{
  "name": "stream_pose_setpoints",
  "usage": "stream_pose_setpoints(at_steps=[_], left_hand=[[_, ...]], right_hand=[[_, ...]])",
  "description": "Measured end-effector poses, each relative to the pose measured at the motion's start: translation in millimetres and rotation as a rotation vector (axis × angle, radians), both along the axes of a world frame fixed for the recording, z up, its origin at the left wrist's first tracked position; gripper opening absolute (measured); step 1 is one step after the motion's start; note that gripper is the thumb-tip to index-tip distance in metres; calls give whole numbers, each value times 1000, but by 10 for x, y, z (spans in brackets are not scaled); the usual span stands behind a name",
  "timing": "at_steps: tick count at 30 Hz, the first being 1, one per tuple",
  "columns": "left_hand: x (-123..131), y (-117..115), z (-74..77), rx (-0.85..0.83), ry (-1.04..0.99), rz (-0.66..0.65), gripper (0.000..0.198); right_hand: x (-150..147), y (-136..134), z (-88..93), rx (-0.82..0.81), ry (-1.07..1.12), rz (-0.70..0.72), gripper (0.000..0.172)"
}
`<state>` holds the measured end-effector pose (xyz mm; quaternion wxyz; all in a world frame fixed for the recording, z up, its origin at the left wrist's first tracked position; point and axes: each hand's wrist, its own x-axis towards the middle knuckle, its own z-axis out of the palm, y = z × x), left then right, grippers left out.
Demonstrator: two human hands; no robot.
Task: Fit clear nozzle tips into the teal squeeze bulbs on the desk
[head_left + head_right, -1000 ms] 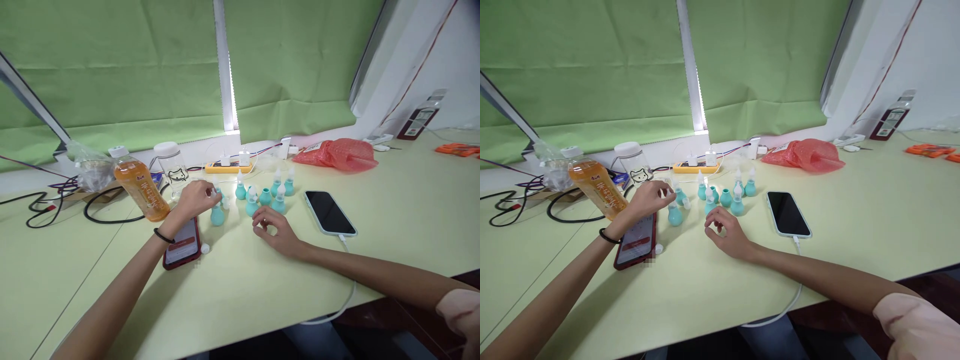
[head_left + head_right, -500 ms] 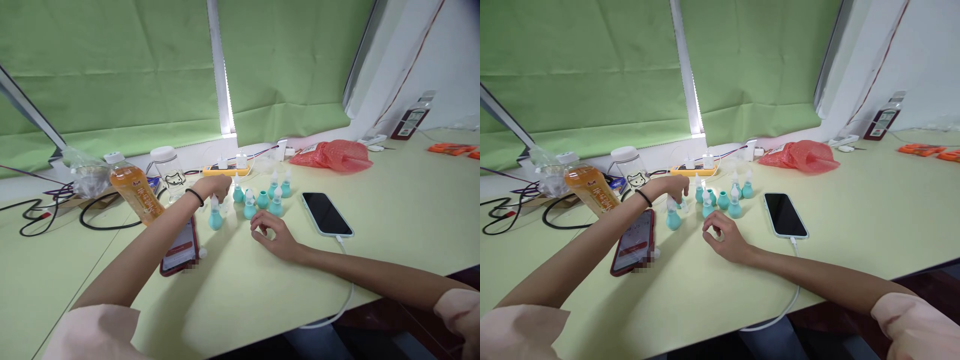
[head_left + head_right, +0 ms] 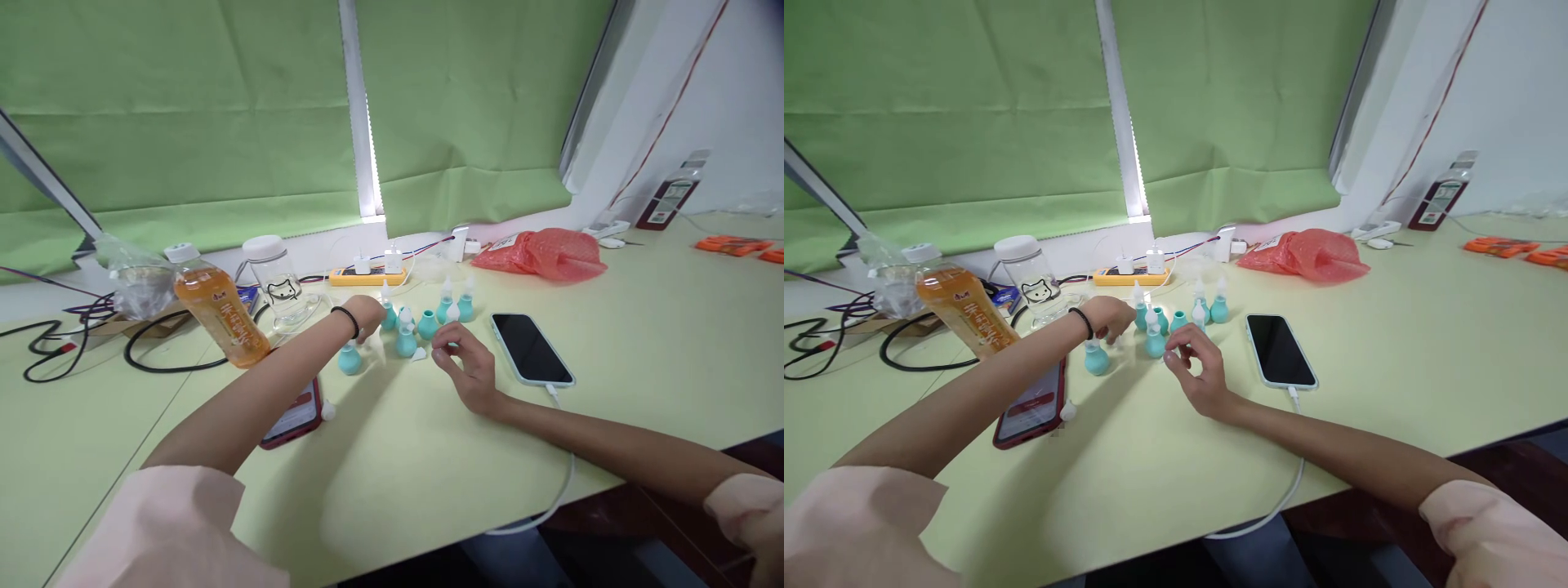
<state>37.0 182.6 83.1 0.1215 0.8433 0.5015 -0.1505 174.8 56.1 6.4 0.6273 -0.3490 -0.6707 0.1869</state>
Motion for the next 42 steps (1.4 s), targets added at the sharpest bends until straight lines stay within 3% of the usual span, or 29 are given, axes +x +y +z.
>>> stream_pose_setpoints(at_steps=[4,8,11,14,18,22,27,31,34,36,39,42], left_hand=[[-56,-27,67,24,-16,-42,14],[-165,-165,412,104,-22,-112,16],[-289,-407,682,365,-203,-183,19],[-390,-720,754,281,-440,-179,32],[-431,-1084,475,-193,-649,-68,38],[-461,-1257,83,-560,-717,108,44],[-510,-1293,-239,-732,-811,220,49],[-500,-1338,-352,-739,-822,263,51],[-551,-1387,-291,-558,-756,228,56],[-643,-1397,-208,-203,-649,163,50],[-817,-1374,-139,355,-331,6,35],[-921,-1355,-218,461,-78,-117,30]], right_hand=[[5,-3,-19,-5,-35,26,4],[-11,-11,-41,-25,-73,43,2],[-26,-23,-36,-65,-92,50,9],[-41,-44,-25,-112,-84,86,29],[-54,-93,-28,-124,-93,196,56],[-71,-133,-58,-17,-202,291,40],[-99,-141,-103,72,-272,321,30],[-105,-148,-110,88,-298,314,26],[-104,-167,-104,71,-315,305,23],[-105,-181,-96,56,-324,279,22],[-108,-200,-84,26,-337,239,19],[-115,-217,-82,10,-358,240,17]])
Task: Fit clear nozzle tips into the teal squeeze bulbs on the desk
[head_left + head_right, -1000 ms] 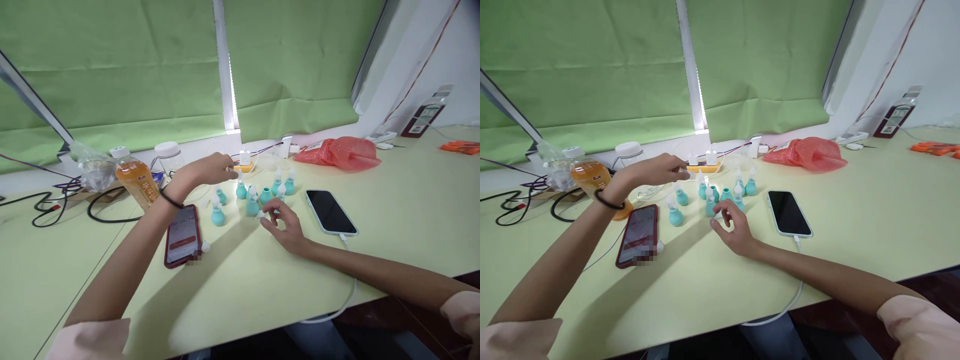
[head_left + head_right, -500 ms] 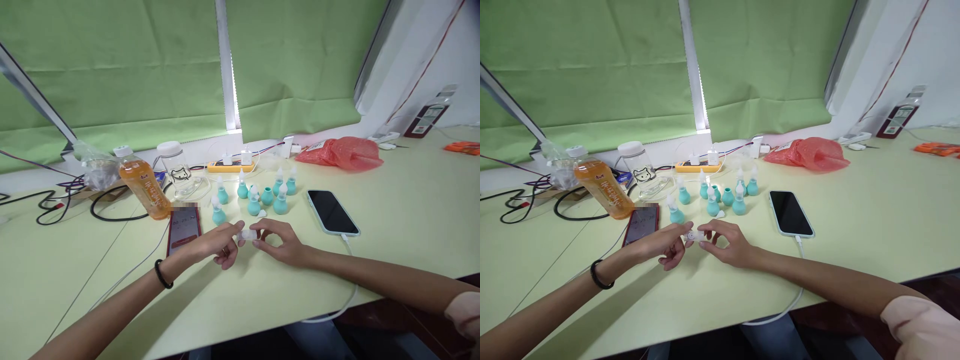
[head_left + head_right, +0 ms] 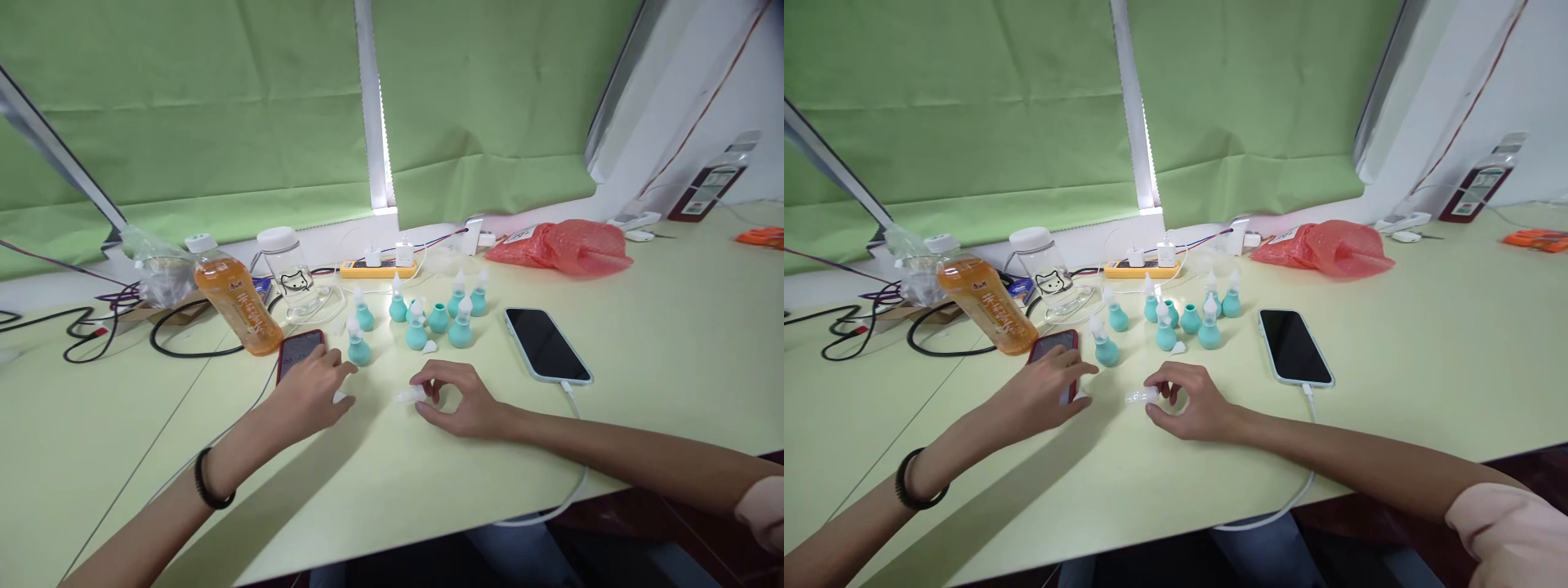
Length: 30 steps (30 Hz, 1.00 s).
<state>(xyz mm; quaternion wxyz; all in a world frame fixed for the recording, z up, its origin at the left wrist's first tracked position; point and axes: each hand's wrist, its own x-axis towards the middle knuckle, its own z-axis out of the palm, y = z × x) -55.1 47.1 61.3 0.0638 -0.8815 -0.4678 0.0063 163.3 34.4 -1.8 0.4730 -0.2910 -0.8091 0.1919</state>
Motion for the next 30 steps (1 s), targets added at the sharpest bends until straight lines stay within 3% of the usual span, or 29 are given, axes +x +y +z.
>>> stream_pose_setpoints(at_steps=[3,6,13,17,21,24,27,30], left_hand=[[6,-1,-152,-27,124,6,22],[35,34,-222,-34,91,-11,20],[-84,233,47,-34,-520,-38,22],[-48,213,4,-72,-734,-75,19],[99,140,-253,-160,-684,-129,15],[188,105,-385,-166,-586,-165,16],[196,92,-350,-89,-570,-195,17],[87,124,-169,40,-637,-143,17]], right_hand=[[-7,-9,-2,5,-8,7,17],[-7,0,6,1,1,-4,15],[33,61,19,-19,-4,-72,10],[60,85,-1,-119,-204,-19,9],[77,94,-7,-117,-433,7,14],[91,98,-11,-35,-507,-62,16],[119,113,-26,50,-519,-175,22],[154,137,-49,120,-518,-244,26]])
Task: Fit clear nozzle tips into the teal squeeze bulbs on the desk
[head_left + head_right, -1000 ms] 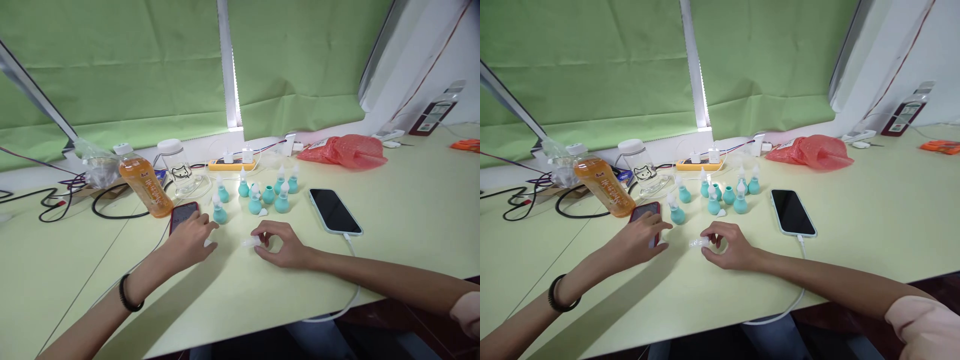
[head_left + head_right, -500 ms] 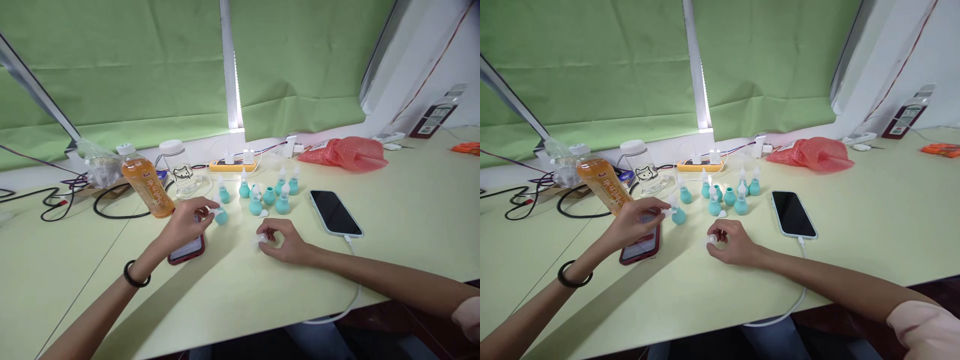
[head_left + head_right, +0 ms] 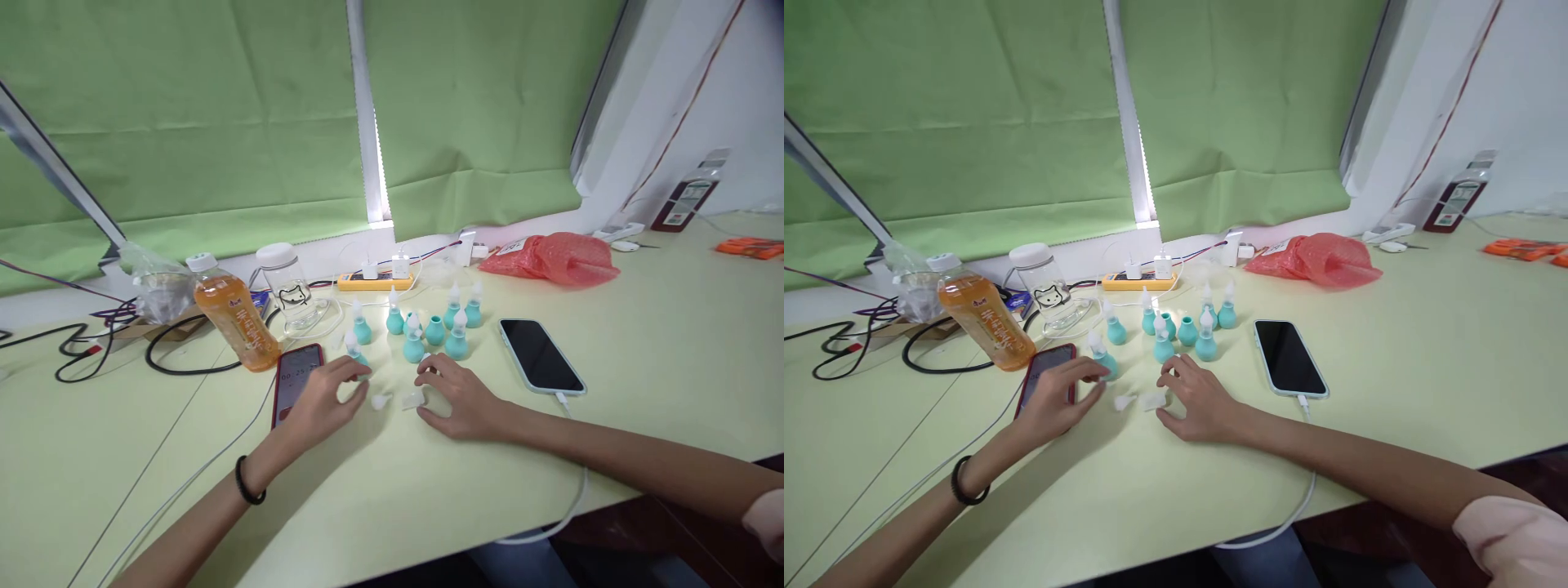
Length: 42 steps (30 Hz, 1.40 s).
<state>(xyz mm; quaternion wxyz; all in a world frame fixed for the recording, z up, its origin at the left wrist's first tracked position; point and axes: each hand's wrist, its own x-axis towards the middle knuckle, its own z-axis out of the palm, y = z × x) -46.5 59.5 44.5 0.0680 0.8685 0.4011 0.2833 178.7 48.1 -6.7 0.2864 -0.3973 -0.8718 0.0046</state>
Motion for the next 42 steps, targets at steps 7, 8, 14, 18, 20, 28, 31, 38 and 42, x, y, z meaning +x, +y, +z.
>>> stream_pose_setpoints(at_steps=[7,8,14,18,20,28,31,38,42], left_hand=[[-559,385,389,-29,14,424,25],[-622,457,388,-74,45,422,28],[-680,831,148,-189,256,315,34],[-516,1009,-3,-167,326,257,38],[-427,1077,-54,-150,332,234,38],[-328,1141,-68,-160,334,223,39],[-379,1051,31,-174,244,253,38],[-417,996,13,-385,199,118,32],[-426,1250,78,-394,216,50,29]], right_hand=[[6,17,-36,78,-127,-73,24],[1,17,-37,78,-139,-85,26],[-12,34,-47,88,-187,-140,34],[-9,47,-38,66,-208,-151,31],[-8,49,-25,48,-202,-140,28],[-7,25,12,78,-127,-119,20],[-8,36,-4,68,-146,-142,23],[-17,76,-4,28,-180,-149,21],[-35,67,30,21,-192,-123,26]])
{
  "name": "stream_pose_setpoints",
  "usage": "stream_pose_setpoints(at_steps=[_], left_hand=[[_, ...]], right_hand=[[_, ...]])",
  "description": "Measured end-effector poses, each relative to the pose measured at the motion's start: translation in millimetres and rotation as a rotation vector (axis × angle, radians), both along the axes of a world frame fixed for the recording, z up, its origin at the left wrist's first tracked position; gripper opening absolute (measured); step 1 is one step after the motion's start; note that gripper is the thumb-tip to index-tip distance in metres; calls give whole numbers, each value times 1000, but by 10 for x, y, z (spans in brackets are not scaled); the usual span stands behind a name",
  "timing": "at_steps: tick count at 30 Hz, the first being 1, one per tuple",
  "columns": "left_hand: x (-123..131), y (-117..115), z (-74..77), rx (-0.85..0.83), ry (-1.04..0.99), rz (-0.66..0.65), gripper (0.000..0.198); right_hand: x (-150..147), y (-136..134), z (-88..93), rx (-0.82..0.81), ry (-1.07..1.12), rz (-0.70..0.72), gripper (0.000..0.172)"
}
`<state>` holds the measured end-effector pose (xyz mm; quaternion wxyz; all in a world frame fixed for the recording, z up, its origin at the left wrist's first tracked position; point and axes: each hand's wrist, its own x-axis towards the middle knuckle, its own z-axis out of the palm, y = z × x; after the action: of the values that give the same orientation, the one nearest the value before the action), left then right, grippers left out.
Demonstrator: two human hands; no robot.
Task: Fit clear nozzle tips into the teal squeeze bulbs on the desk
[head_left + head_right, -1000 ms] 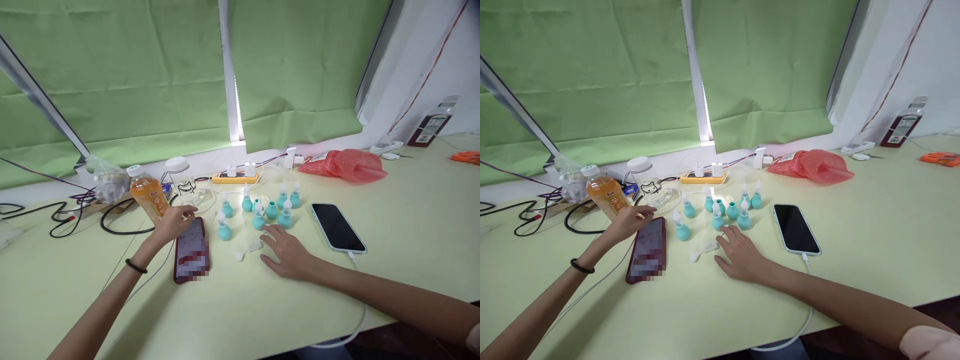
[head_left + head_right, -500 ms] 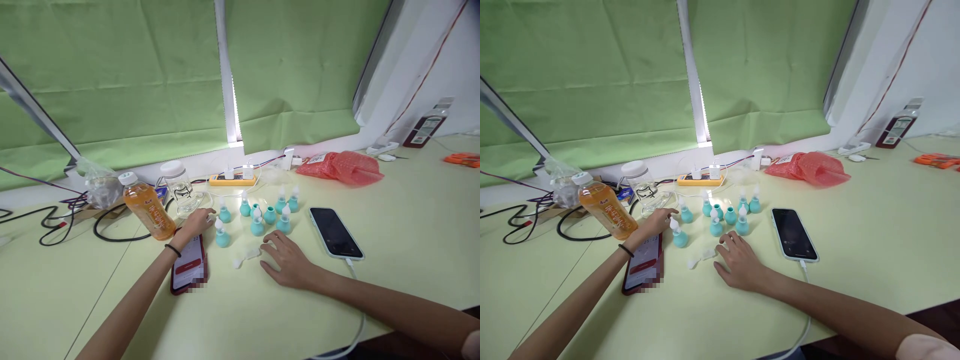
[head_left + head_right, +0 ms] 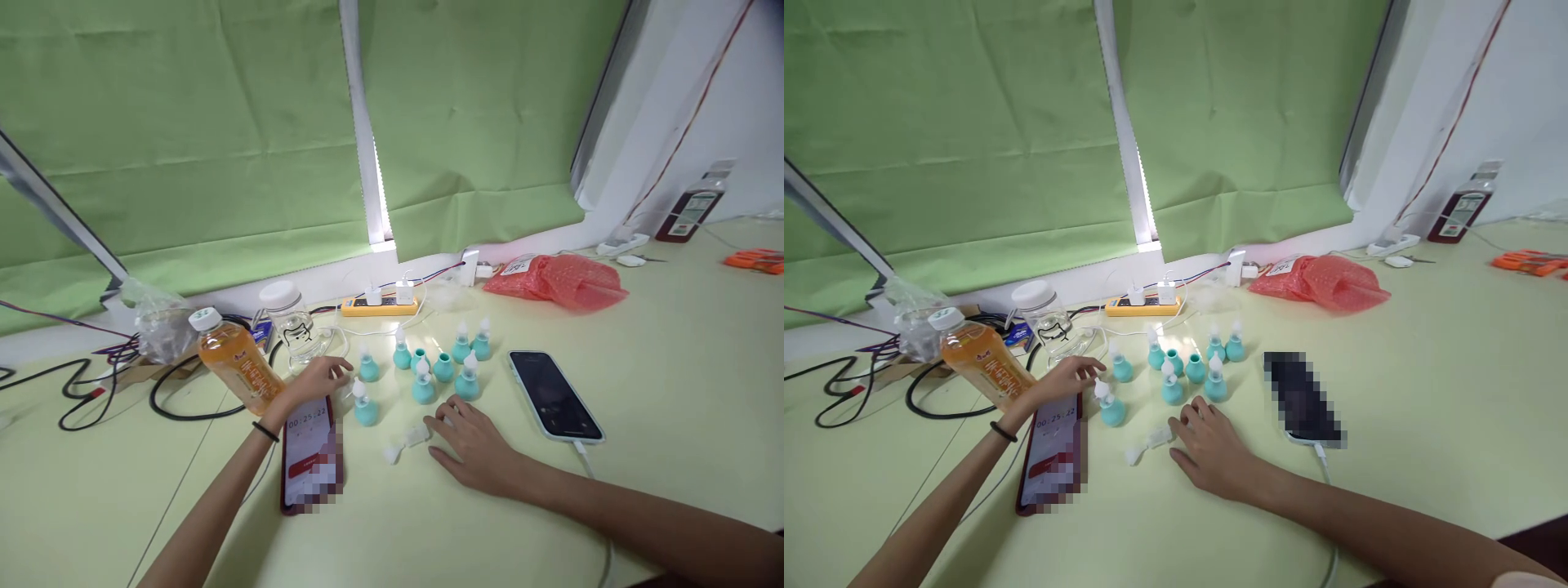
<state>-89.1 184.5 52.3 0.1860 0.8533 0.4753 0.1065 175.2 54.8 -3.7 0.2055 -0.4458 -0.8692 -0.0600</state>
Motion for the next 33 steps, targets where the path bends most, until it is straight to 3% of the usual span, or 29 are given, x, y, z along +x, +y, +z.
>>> stream_pose_setpoints(at_steps=[2,5,10,14,18,23,27,29,31,33], left_hand=[[42,202,73,117,-7,2,28],[219,551,109,143,-11,-25,30],[604,1045,-110,70,19,-117,28],[716,1242,-290,47,31,-122,24],[765,1302,-344,50,-12,-122,16],[771,1263,-254,45,-141,-90,15],[598,1092,-63,44,-292,8,27],[506,894,77,72,-399,88,32],[454,590,237,149,-715,246,31],[450,187,379,331,-884,341,27]], right_hand=[[-13,-9,11,-21,-16,9,29],[-30,-25,14,-50,-27,11,28],[-34,-55,-10,-54,5,29,22],[-26,-72,-25,-56,39,44,19],[-33,-96,-3,-84,57,35,20],[-52,-123,55,-127,-14,106,41],[-49,-84,-8,-76,-38,158,25],[-36,-52,-70,-20,-5,172,21],[-22,-27,-122,8,45,186,28],[-15,-15,-148,18,97,204,33]])
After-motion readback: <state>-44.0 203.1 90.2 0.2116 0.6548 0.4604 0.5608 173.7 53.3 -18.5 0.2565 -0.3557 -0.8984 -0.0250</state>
